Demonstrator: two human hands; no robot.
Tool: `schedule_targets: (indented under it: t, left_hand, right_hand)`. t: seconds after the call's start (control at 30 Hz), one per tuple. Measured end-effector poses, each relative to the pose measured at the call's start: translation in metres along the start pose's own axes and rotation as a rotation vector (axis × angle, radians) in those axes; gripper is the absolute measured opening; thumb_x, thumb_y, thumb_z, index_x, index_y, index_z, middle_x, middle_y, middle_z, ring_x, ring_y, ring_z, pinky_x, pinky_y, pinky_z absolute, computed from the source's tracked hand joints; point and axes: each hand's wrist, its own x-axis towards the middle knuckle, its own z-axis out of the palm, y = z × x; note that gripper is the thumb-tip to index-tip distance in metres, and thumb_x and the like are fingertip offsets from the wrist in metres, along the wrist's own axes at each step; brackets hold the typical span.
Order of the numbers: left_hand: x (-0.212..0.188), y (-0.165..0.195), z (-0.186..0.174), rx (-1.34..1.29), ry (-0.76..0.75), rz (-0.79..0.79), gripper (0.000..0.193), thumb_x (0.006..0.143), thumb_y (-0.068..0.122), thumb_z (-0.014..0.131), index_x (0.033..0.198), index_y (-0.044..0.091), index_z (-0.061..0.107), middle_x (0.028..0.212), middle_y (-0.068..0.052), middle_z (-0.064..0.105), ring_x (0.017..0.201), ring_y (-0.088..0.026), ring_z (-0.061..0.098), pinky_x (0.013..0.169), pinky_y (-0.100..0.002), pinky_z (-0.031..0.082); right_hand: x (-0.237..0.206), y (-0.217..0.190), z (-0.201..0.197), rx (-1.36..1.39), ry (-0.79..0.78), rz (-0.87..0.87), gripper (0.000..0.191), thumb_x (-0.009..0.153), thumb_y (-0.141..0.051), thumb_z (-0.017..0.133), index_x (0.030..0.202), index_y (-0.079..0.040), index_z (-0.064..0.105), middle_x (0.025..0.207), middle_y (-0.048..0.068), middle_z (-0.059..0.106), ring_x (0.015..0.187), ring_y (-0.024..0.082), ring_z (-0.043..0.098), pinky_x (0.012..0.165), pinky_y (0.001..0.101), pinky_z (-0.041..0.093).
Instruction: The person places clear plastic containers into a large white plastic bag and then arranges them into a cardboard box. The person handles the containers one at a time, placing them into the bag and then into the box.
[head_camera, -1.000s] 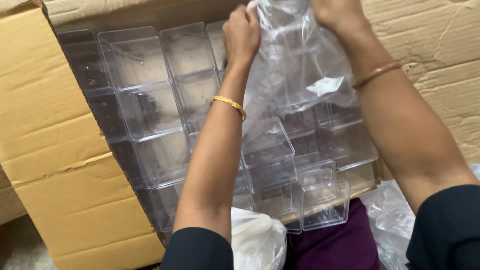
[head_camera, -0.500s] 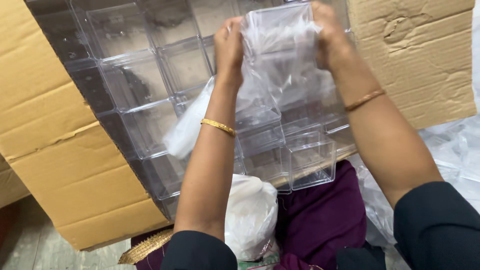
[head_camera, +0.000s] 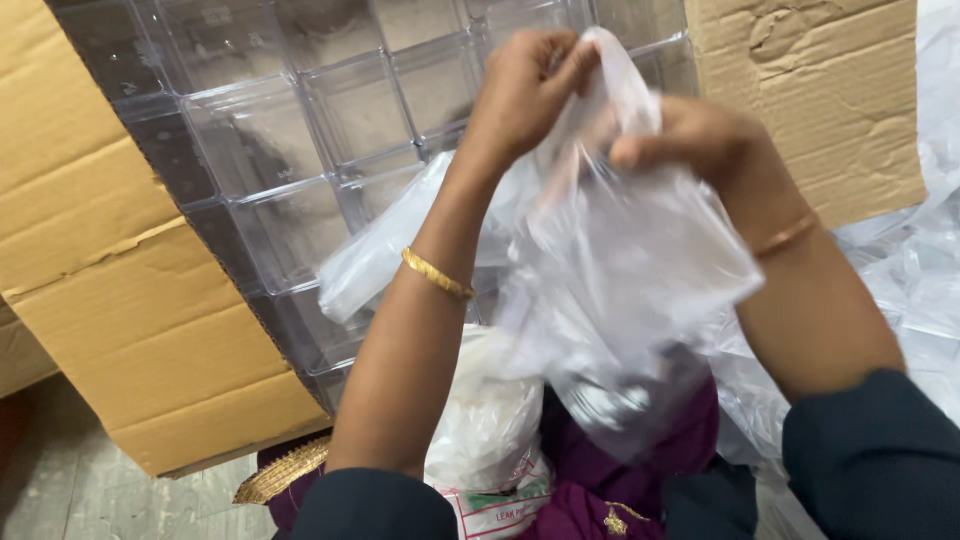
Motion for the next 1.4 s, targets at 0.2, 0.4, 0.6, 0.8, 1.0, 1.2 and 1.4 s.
schedule_targets:
  t: [0.2, 0.4, 0.6, 0.8, 1.0, 1.2, 1.4]
  left_hand:
    - [-0.047, 0.007, -0.03, -0.391, -0.246, -0.225, 0.036, 0.095, 0.039, 0.07, 0.104, 0.004, 0.072, 0.086, -0.002, 0.067, 0.072, -0.01, 0.058, 0.064, -0.027, 0.049]
    - [-0.049, -0.009, -0.019, -0.706, -0.149, -0.21, 0.054, 0.105, 0.047, 0.051, 0.102, -0.002, 0.071, 0.085, -0.008, 0.069, 0.077, -0.015, 0.068, 0.071, -0.029, 0.057]
    - [-0.045, -0.014, 0.004, -0.756, 0.098, -0.25, 0.059, 0.105, 0.051, 0.044, 0.092, -0.002, 0.067, 0.076, -0.009, 0.069, 0.064, -0.018, 0.068, 0.061, -0.031, 0.057]
    - [-0.064, -0.021, -0.016, -0.55, 0.366, -0.268, 0.064, 0.104, 0.055, 0.041, 0.085, 0.0, 0.069, 0.071, -0.007, 0.07, 0.064, -0.015, 0.068, 0.06, -0.027, 0.054]
    - [-0.064, -0.013, -0.023, -0.556, 0.412, -0.251, 0.063, 0.104, 0.055, 0.043, 0.084, 0.001, 0.069, 0.071, -0.006, 0.068, 0.065, -0.014, 0.067, 0.062, -0.028, 0.053]
    - [-0.073, 0.0, -0.039, -0.711, 0.076, -0.11, 0.024, 0.094, 0.025, 0.074, 0.109, 0.007, 0.07, 0.104, -0.007, 0.073, 0.102, -0.014, 0.068, 0.092, -0.028, 0.055]
    - [-0.067, 0.001, -0.027, -0.571, 0.213, 0.039, 0.023, 0.095, 0.026, 0.076, 0.099, 0.003, 0.072, 0.099, -0.006, 0.076, 0.091, -0.01, 0.067, 0.079, -0.025, 0.055]
  right_hand:
    - [-0.081, -0.011, 0.002, -0.611, -0.564, 0.461, 0.036, 0.092, -0.043, 0.066, 0.108, -0.016, 0.084, 0.088, 0.005, 0.077, 0.08, 0.019, 0.071, 0.069, 0.0325, 0.064]
    - [-0.091, -0.024, 0.009, -0.821, -0.341, 0.495, 0.047, 0.089, -0.047, 0.06, 0.123, -0.017, 0.072, 0.106, 0.003, 0.076, 0.096, 0.016, 0.074, 0.085, 0.034, 0.062]
    - [-0.022, -0.02, 0.071, -0.482, 0.12, -0.296, 0.073, 0.094, -0.024, 0.074, 0.147, 0.013, 0.04, 0.132, 0.029, 0.057, 0.12, 0.03, 0.058, 0.095, 0.0405, 0.053]
    - [-0.001, -0.001, 0.099, -0.12, 0.495, -0.02, 0.032, 0.103, -0.019, 0.071, 0.124, 0.005, 0.071, 0.107, 0.008, 0.075, 0.093, 0.009, 0.067, 0.086, 0.0268, 0.057]
    - [-0.001, -0.01, 0.102, -0.173, 0.519, -0.116, 0.032, 0.09, -0.007, 0.073, 0.121, -0.003, 0.063, 0.104, -0.004, 0.068, 0.097, 0.002, 0.064, 0.088, 0.0174, 0.055]
    - [0.009, -0.001, 0.101, 0.051, 0.595, -0.191, 0.016, 0.098, -0.003, 0.078, 0.111, 0.003, 0.073, 0.099, 0.005, 0.074, 0.089, 0.008, 0.067, 0.082, 0.0219, 0.056]
    - [0.006, 0.004, 0.086, -0.325, 0.63, -0.144, 0.017, 0.109, -0.008, 0.066, 0.12, 0.0, 0.076, 0.098, 0.007, 0.074, 0.082, 0.005, 0.06, 0.074, 0.0213, 0.051]
